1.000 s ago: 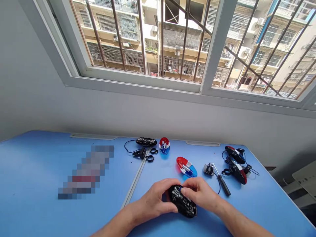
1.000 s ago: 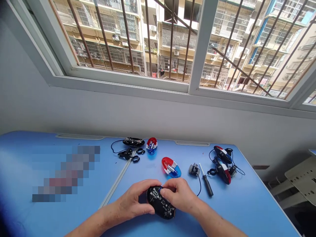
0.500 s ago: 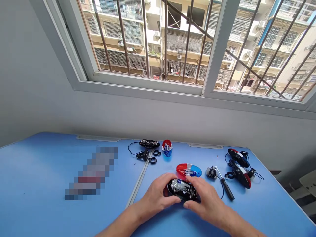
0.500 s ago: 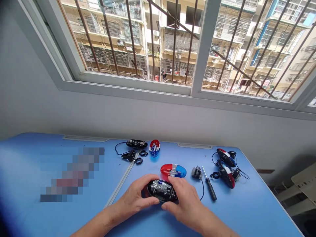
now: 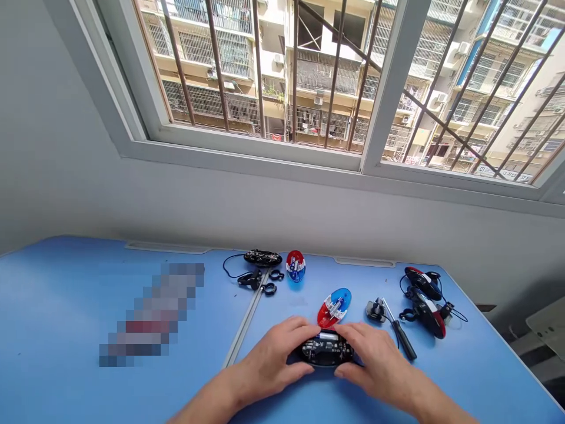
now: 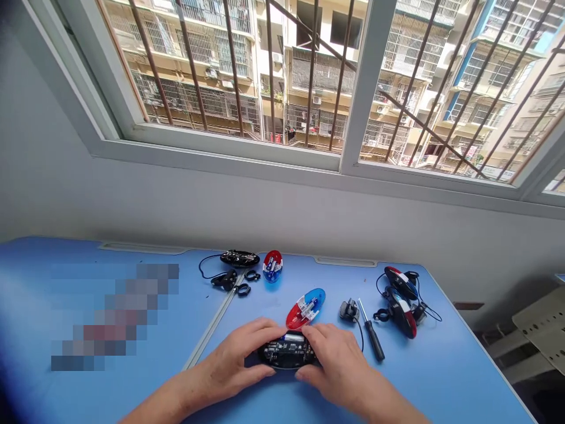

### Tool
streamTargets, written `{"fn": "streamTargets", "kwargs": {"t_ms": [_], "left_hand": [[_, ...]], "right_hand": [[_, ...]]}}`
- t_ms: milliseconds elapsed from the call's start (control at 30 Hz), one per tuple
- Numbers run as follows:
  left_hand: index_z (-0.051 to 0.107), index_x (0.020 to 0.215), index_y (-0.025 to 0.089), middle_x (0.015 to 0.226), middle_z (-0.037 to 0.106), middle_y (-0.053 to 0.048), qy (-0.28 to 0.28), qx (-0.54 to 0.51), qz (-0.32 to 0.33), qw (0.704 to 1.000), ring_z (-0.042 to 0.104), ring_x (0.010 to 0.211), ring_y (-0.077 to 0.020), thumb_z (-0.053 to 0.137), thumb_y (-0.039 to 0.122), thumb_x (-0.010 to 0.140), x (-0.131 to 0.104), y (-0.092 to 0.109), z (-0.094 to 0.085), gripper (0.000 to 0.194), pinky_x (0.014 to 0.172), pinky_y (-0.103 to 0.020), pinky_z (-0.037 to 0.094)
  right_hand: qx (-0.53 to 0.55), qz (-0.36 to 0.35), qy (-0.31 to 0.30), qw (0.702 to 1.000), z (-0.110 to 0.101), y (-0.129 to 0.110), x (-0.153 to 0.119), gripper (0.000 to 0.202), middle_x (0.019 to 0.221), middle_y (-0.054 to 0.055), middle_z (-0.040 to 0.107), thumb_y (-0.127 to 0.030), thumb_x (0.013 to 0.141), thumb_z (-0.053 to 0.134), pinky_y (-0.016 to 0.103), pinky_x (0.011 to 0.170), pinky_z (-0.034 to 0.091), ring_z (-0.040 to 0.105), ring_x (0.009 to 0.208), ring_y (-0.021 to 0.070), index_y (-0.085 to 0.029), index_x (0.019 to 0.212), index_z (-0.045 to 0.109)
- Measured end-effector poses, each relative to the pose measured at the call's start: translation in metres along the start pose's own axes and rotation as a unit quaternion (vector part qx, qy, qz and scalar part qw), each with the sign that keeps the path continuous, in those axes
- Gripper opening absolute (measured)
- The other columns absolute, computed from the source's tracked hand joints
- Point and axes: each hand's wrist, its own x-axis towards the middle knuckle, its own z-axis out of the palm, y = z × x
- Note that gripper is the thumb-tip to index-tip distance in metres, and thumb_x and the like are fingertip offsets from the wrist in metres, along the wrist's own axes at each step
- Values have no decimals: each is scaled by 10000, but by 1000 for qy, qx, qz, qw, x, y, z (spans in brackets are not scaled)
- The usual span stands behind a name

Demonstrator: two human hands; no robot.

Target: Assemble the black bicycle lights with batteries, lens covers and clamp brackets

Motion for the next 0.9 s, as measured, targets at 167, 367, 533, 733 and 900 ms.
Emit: {"fn": "streamTargets", "kwargs": {"t_ms": [167, 367, 533, 733, 900], "left_hand": [[589, 1087, 217, 1063, 620, -43, -4, -11, -22, 1000, 567, 940, -218, 593, 27, 668, -1, 1, 5, 460, 830, -308, 444], [541, 1194, 233, 1080, 642, -18, -24, -185, -149, 971, 594, 872, -203, 612, 118, 663, 3, 14, 3, 548, 683, -251, 456], [657, 1077, 154, 912, 683, -34, -20, -266, -225, 937, 605, 762, -194, 514, 302, 826, 9, 21, -3, 325, 642, -259, 463], [712, 1058, 194, 969, 717, -32, -4, -174, -194, 965, 637, 873, -225, 506, 288, 860, 7, 22, -3, 301, 723, -256, 474], [711, 1061, 231, 982, 725, -12, 1, -80, -159, 984, 625, 821, -195, 495, 278, 879, 5, 29, -2, 286, 718, -238, 452]], "right_hand": [[64, 38, -17, 997, -12, -1, 2, 384, 1020, 54, 714, -187, 783, 698, 310, 772, 492, 651, 891, 234, -207, 1162, 644], [168, 19, 1, 986, -6, 7, 6, 414, 1040, 22, 695, -112, 757, 678, 235, 720, 477, 630, 867, 181, -216, 1155, 628], [187, 1, 9, 982, -1, 8, 8, 430, 1045, 7, 691, -87, 757, 645, 228, 724, 464, 620, 863, 166, -230, 1161, 609], [170, 13, 32, 985, -1, 3, 7, 444, 1046, 11, 689, -131, 752, 653, 219, 650, 445, 604, 832, 166, -235, 1181, 597], [221, 42, 45, 973, 0, -3, 7, 272, 947, 21, 711, -240, 862, 563, 230, 612, 449, 596, 695, 143, -213, 1116, 659]]}}
